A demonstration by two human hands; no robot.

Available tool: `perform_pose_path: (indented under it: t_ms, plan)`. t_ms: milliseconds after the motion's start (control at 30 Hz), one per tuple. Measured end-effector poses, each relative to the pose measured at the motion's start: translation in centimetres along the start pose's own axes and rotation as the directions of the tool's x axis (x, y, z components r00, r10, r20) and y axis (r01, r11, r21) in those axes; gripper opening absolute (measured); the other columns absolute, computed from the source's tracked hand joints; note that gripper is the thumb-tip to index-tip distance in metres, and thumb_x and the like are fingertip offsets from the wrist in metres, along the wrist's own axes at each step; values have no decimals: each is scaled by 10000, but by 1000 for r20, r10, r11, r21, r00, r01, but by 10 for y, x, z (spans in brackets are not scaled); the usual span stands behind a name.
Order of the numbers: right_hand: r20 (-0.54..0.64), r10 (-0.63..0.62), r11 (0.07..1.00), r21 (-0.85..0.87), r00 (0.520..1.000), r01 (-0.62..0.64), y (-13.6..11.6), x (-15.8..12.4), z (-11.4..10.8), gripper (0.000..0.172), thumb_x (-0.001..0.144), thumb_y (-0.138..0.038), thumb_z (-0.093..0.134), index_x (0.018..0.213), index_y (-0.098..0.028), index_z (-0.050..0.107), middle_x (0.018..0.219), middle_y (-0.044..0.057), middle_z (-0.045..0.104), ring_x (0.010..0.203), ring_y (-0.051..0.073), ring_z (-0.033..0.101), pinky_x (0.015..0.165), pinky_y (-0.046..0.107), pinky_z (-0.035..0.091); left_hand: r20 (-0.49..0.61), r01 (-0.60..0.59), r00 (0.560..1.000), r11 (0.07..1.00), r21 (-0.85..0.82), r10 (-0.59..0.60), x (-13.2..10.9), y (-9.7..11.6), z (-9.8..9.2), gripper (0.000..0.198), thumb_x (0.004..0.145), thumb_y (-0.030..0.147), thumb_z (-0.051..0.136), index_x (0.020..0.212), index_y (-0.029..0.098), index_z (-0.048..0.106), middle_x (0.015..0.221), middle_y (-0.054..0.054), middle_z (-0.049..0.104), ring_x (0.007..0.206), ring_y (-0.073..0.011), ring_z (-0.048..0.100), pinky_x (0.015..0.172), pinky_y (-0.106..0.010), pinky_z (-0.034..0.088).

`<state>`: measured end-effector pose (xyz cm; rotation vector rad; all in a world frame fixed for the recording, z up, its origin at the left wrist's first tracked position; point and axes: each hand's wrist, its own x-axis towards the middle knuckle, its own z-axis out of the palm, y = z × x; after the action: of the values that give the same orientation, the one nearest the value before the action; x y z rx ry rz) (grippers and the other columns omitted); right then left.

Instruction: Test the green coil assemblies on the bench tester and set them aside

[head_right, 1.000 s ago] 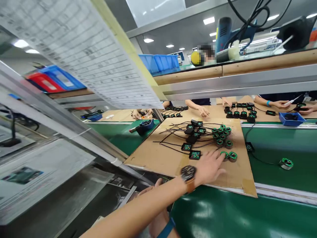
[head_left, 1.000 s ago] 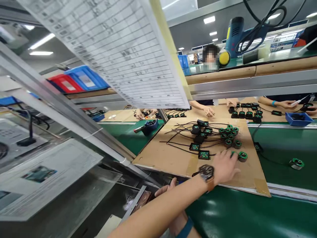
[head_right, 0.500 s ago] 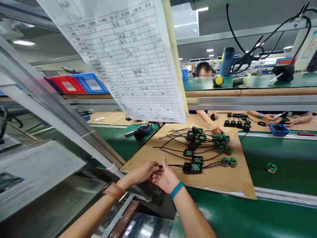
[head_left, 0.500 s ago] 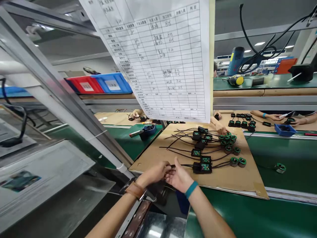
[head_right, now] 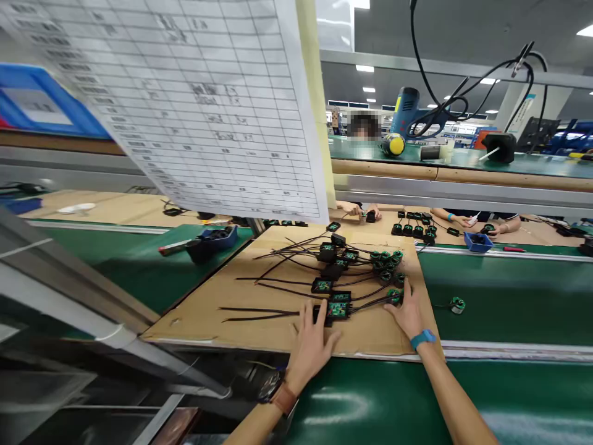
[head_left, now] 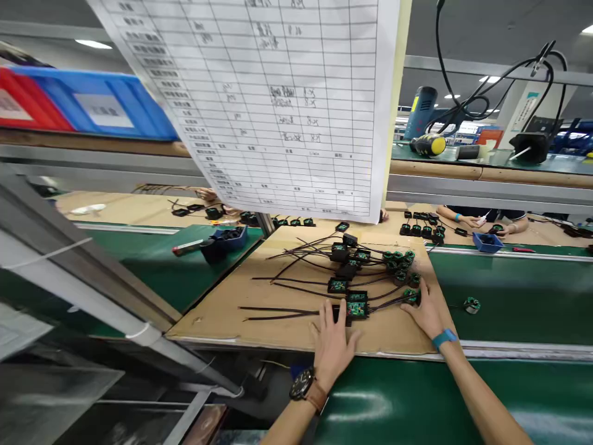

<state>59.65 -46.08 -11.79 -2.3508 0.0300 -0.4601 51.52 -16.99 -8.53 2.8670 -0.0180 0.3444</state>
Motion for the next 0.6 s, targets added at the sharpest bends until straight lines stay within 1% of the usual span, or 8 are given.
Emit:
perform_pose_path:
  t_ms: [33, 100, 200, 300, 400, 500, 600]
  plan:
    - [-6, -14, 1000, -1, 1000, 14, 1, 10, 6, 957, 806, -519, 691, 1574, -159, 248, 1491, 216, 369, 1380, 385, 426, 1094, 485, 415, -16, 45, 999, 999, 5, -45, 5, 3, 6, 738, 959, 453, 491, 1588, 149, 254, 1650, -279, 177, 1526, -452, 153, 1105, -715, 287]
    - [-12, -27, 1000, 0, 1000, 27, 0, 27, 16, 907, 810, -482, 698, 1547, -137, 299, 1482, 232, 379, 1384, 392, 417, 1104, 500, 407, -40, 85, 996, 996, 21, -84, 21, 1, 13, 733, 966, 477, 482, 1576, 123, 285, 1630, -306, 208, 1516, -467, 172, 1095, -739, 279]
    - [-24, -24, 1000, -1, 999, 24, 1, 41, 27, 918, 782, -428, 738, 1534, -119, 310, 1472, 241, 374, 1394, 393, 396, 1115, 508, 399, -54, 50, 997, 998, 30, -48, 46, -10, 15, 752, 957, 497, 497, 1577, 129, 283, 1625, -298, 226, 1508, -476, 185, 1082, -757, 287]
    - [-66, -45, 999, -7, 997, 45, 8, 44, 34, 911, 783, -396, 749, 1535, -136, 306, 1484, 230, 364, 1409, 379, 373, 1129, 505, 386, -66, 13, 998, 1000, 7, -12, 69, -23, 20, 748, 957, 499, 490, 1576, 131, 285, 1627, -289, 230, 1520, -460, 161, 1088, -743, 304]
    - [-98, -76, 997, -25, 992, 74, 12, 43, 40, 882, 802, -382, 733, 1535, -137, 309, 1492, 232, 358, 1406, 382, 370, 1134, 510, 377, -63, -7, 998, 1000, -27, 6, 92, -35, 27, 750, 941, 502, 515, 1564, 132, 320, 1625, -277, 251, 1526, -453, 154, 1103, -730, 303]
    - [-112, -78, 996, -56, 991, 72, 8, 47, 46, 918, 803, -389, 728, 1558, -135, 271, 1499, 242, 352, 1411, 410, 348, 1116, 537, 384, -66, -24, 998, 998, -51, 21, 113, -43, 31, 744, 918, 486, 558, 1546, 141, 360, 1622, -255, 279, 1523, -439, 180, 1121, -703, 308]
    - [-126, -44, 997, -76, 991, 34, 2, 60, 51, 970, 779, -364, 742, 1576, -143, 234, 1496, 242, 364, 1388, 425, 372, 1092, 551, 400, -92, -14, 996, 998, -64, 8, 124, -47, 34, 735, 925, 500, 541, 1540, 137, 366, 1628, -233, 278, 1530, -408, 177, 1155, -670, 283]
